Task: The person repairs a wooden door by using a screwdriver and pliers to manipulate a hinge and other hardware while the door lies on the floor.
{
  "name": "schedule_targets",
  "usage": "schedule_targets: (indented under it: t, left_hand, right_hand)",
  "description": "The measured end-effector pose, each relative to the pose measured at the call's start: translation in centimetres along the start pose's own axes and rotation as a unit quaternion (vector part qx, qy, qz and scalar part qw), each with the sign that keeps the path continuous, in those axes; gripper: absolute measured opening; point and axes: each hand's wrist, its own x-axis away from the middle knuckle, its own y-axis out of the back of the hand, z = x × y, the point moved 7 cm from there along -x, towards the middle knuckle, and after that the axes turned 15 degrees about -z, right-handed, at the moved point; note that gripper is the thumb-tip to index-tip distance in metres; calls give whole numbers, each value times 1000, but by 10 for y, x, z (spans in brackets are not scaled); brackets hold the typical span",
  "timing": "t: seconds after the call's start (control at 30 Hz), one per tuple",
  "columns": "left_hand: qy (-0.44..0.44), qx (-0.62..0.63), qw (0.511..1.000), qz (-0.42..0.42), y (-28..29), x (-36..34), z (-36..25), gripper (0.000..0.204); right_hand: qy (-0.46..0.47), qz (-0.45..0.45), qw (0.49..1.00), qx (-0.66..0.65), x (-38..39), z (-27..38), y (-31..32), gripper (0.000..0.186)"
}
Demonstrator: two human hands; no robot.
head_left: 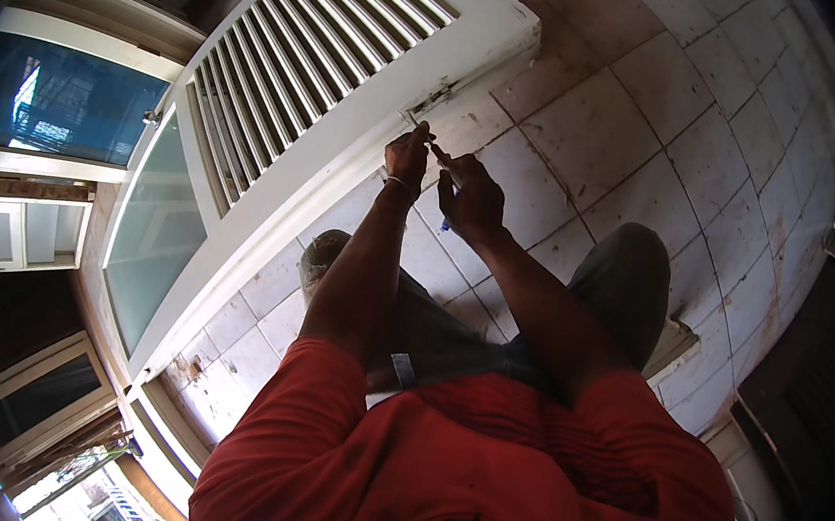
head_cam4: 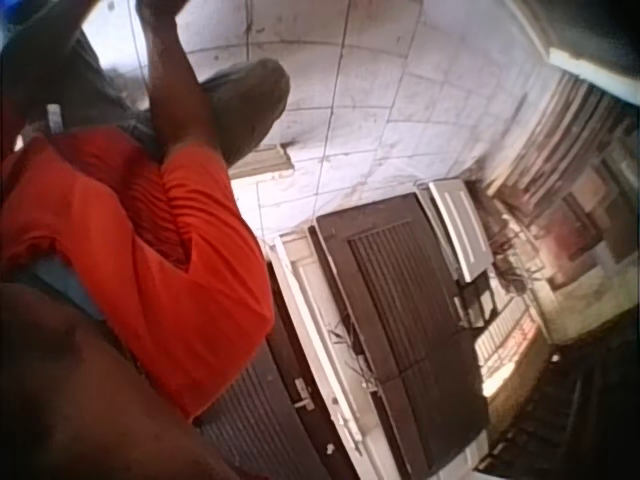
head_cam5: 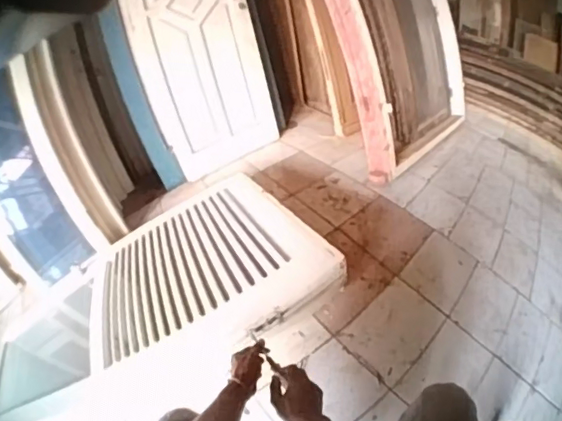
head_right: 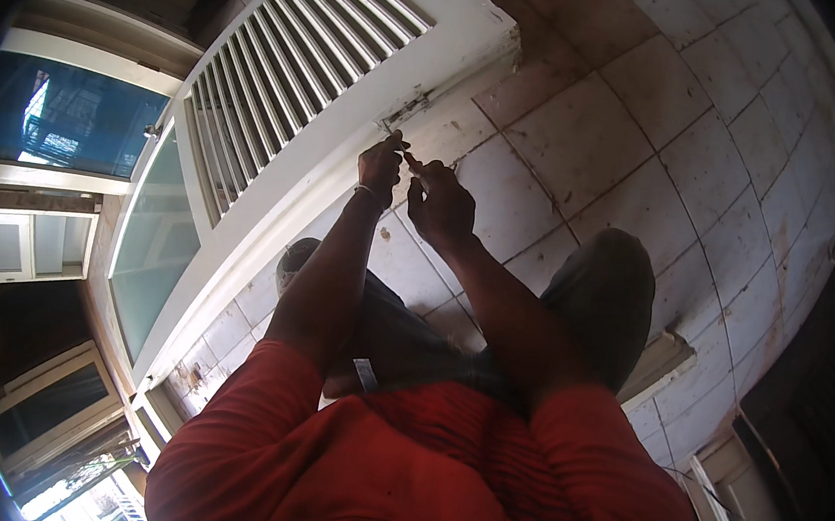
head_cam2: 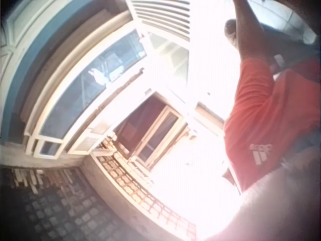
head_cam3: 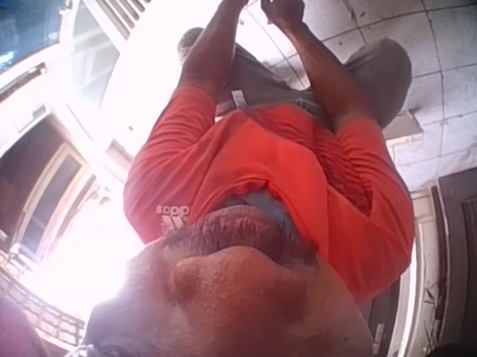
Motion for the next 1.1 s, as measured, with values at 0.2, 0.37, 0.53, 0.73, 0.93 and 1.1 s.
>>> schedule_targets:
  t: [0.2,0.37,0.53,0.73,0.93,1.1]
  left_hand:
    - [-38,-32,998,-33,1,-15,3,33]
    - [0,-67,996,-63,8,-11,12,37]
    - [-24,-48,997,-50,7,-10,5,36]
    - [-52,-4,998,-44,-3,-13,2,30]
    - [-55,-17,996,-68,10,-24,6,23]
    - [-36,7,999,-37,-8,-13,4,19]
  right_hand:
    - [-512,160,758,-371,18,-49,-34,26]
    - [146,-64,987,2,-1,1,2,31]
    - [-471,53,822,-316,15,-51,-21,28]
    - [-96,24,993,-70,-3,-24,-3,28]
    - [-454,103,824,-323,26,-22,-14,33]
    - [83,-61,995,-11,7,-12,12,30]
